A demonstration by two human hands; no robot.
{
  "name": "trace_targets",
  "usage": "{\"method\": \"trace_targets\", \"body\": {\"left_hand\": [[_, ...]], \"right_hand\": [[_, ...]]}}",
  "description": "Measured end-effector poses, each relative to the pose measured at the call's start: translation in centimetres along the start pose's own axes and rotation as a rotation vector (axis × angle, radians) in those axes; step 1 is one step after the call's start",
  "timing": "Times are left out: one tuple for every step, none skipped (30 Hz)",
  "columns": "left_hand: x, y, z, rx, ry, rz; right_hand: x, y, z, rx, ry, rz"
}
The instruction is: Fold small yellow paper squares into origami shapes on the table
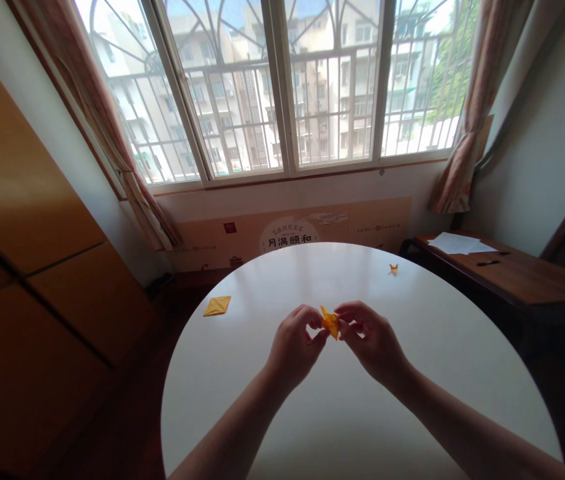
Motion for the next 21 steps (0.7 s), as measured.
{"method": "trace_targets", "body": {"left_hand": [[0.0,0.0,0.0,0.002,0.000,-0.003],[-0.1,0.0,0.0,0.007,-0.004,-0.009],[-0.1,0.0,0.0,0.016,-0.012,-0.020],[-0.2,0.1,0.1,0.029,-0.021,-0.035],[-0.3,0.1,0.1,0.042,-0.028,-0.056],[-0.5,0.1,0.1,0.053,-0.031,-0.081],[-0.6,0.1,0.1,0.061,-0.028,-0.108],[-0.8,0.1,0.1,0.068,-0.024,-0.132],[-0.9,0.2,0.1,0.073,-0.019,-0.153],[-1.0,0.2,0.1,0.075,-0.015,-0.169],[-1.1,0.3,0.1,0.077,-0.014,-0.180],[-1.1,0.3,0.1,0.077,-0.015,-0.188],[-1.1,0.4,0.1,0.076,-0.017,-0.193],[-1.1,0.5,0.1,0.072,-0.022,-0.197],[-1.1,0.6,0.1,0.066,-0.025,-0.200],[-1.0,0.6,0.1,0.059,-0.030,-0.201],[-1.0,0.6,0.1,0.051,-0.033,-0.200],[-0.9,0.6,0.1,0.041,-0.037,-0.199],[-0.9,0.6,0.1,0.029,-0.041,-0.193],[-0.8,0.5,0.1,0.014,-0.046,-0.182],[-0.8,0.5,0.1,-0.001,-0.056,-0.165]], "right_hand": [[0.0,0.1,0.0,0.008,-0.002,-0.016],[0.0,0.2,0.0,0.016,-0.004,-0.031],[0.0,0.4,0.0,0.023,-0.006,-0.046],[0.0,0.6,0.0,0.029,-0.006,-0.058],[0.0,0.8,0.0,0.035,-0.003,-0.071],[0.0,0.9,0.0,0.040,0.004,-0.083],[0.0,1.1,0.0,0.048,0.013,-0.097],[0.0,1.2,-0.1,0.058,0.023,-0.112],[0.0,1.3,-0.1,0.068,0.032,-0.128],[0.0,1.4,-0.2,0.078,0.038,-0.145],[-0.1,1.4,-0.3,0.088,0.041,-0.160],[-0.1,1.4,-0.3,0.095,0.042,-0.173],[-0.1,1.4,-0.4,0.100,0.040,-0.184],[-0.1,1.4,-0.5,0.104,0.037,-0.195],[-0.2,1.4,-0.5,0.111,0.033,-0.207],[-0.2,1.5,-0.5,0.121,0.030,-0.222],[-0.2,1.5,-0.6,0.137,0.027,-0.242],[-0.2,1.6,-0.6,0.163,0.025,-0.267],[-0.2,1.7,-0.6,0.196,0.024,-0.295],[-0.2,1.7,-0.6,0.236,0.023,-0.325],[-0.2,1.7,-0.6,0.280,0.024,-0.354]]}}
Point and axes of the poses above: each hand's wrist, its own z-axis away from the middle knuckle, its own x-axis out of the palm, y = z × x, the point moved 1 cm from there along -z, towards the middle knuckle, and after that the axes turned 12 degrees about -z, right-handed, at the moved point
